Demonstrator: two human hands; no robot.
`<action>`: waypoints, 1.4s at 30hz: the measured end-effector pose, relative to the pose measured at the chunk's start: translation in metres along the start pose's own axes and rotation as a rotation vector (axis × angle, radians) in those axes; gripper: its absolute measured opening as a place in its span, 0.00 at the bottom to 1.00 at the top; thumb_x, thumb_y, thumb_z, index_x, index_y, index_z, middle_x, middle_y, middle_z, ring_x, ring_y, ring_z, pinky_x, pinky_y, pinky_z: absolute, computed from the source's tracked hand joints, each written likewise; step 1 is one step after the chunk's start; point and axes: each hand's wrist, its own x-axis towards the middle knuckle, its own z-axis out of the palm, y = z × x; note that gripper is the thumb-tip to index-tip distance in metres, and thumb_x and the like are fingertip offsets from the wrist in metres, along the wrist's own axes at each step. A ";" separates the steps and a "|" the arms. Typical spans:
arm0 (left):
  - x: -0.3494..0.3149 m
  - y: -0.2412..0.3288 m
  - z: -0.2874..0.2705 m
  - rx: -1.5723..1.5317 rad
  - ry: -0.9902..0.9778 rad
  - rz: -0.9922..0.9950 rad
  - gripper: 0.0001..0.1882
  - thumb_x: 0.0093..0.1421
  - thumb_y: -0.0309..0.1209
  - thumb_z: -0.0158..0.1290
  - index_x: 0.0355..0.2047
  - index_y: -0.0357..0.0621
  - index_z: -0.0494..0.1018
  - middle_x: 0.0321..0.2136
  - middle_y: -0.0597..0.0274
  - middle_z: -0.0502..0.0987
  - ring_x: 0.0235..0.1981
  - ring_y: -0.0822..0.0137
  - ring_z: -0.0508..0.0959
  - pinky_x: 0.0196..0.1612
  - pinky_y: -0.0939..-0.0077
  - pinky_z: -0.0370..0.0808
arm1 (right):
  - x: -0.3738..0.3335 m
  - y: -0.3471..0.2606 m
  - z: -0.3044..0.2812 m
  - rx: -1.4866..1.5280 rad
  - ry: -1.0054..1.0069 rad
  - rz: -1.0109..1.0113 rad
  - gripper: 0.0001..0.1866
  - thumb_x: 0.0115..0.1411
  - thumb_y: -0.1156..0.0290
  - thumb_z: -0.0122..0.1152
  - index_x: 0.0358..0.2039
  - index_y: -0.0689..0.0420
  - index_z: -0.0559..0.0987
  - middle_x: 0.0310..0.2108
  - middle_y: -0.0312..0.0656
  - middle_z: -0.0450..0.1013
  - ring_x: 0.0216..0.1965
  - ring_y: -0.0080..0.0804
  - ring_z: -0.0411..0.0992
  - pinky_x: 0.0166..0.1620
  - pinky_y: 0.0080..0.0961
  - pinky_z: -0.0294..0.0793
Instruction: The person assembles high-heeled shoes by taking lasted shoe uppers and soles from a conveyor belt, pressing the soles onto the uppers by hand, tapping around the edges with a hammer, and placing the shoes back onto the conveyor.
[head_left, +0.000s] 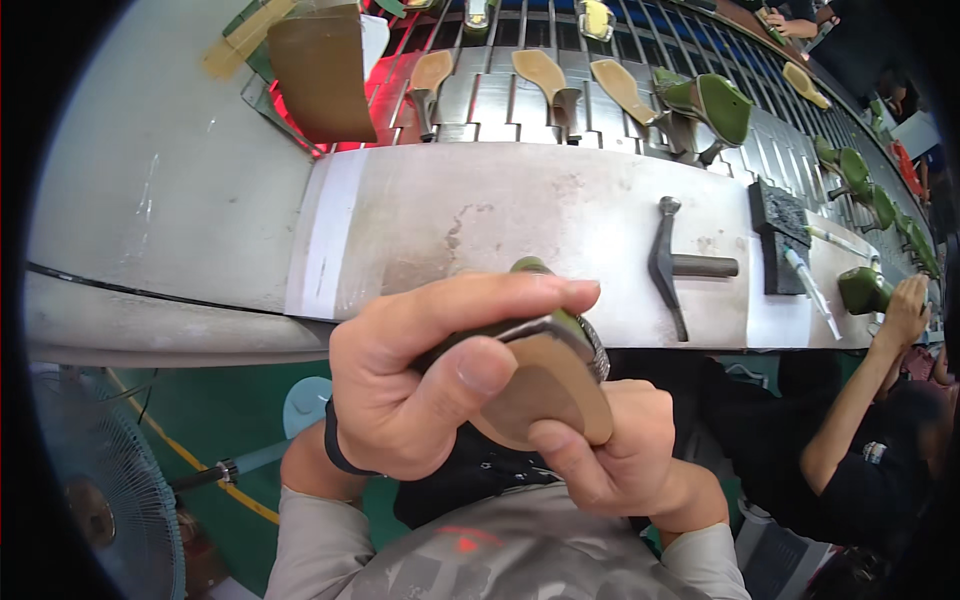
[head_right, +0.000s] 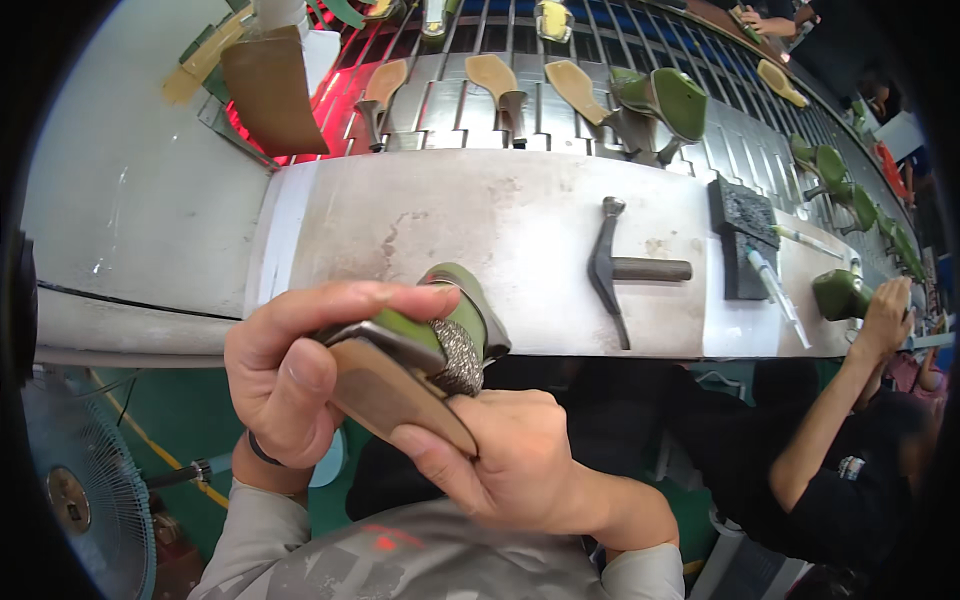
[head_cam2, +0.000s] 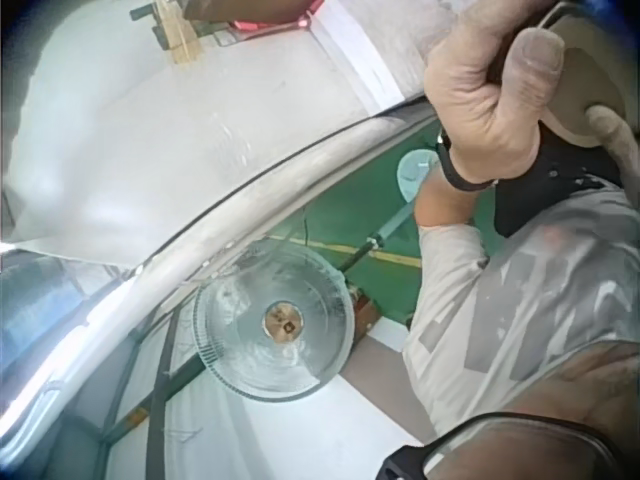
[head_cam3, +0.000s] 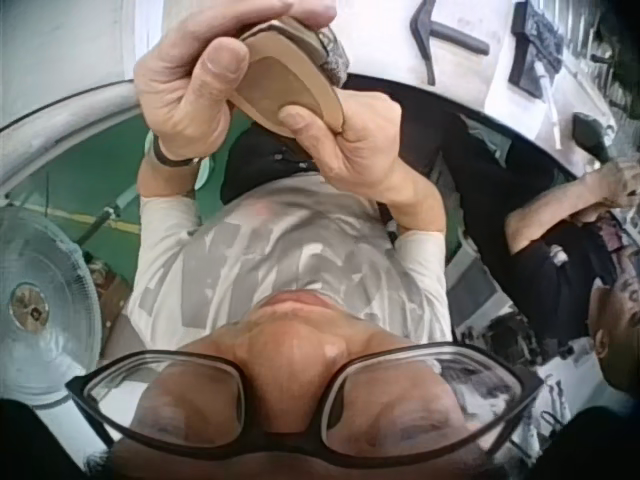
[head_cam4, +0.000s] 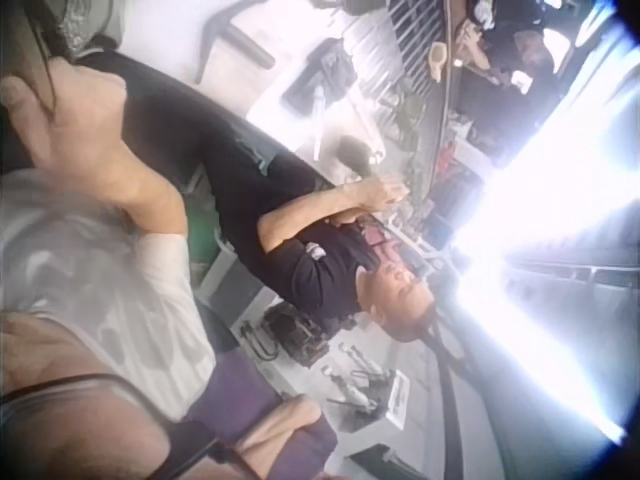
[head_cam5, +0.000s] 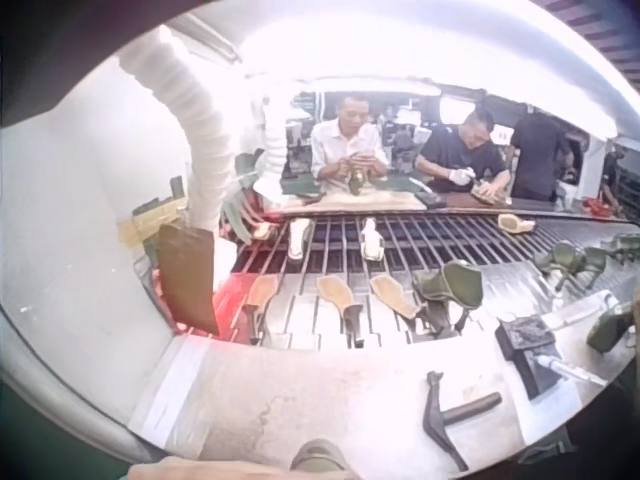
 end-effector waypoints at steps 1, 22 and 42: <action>-0.005 0.000 -0.001 0.003 0.027 0.018 0.27 0.74 0.46 0.51 0.55 0.30 0.71 0.49 0.28 0.79 0.54 0.40 0.81 0.55 0.49 0.80 | -0.002 0.002 0.003 -0.057 -0.021 -0.039 0.08 0.62 0.69 0.72 0.31 0.60 0.84 0.17 0.42 0.72 0.16 0.37 0.72 0.21 0.31 0.71; 0.089 -0.091 -0.023 -0.202 -0.211 0.068 0.46 0.68 0.70 0.41 0.63 0.36 0.68 0.54 0.59 0.78 0.55 0.69 0.76 0.59 0.72 0.72 | 0.043 0.054 -0.031 0.618 0.057 0.286 0.19 0.73 0.62 0.59 0.48 0.69 0.79 0.34 0.47 0.82 0.32 0.29 0.81 0.37 0.26 0.84; 0.088 -0.090 -0.013 -0.071 -0.292 0.020 0.44 0.59 0.51 0.68 0.64 0.34 0.63 0.47 0.57 0.78 0.42 0.69 0.80 0.40 0.75 0.81 | 0.038 0.056 -0.023 0.528 0.235 0.317 0.20 0.74 0.61 0.58 0.48 0.69 0.80 0.35 0.47 0.82 0.31 0.29 0.82 0.35 0.26 0.86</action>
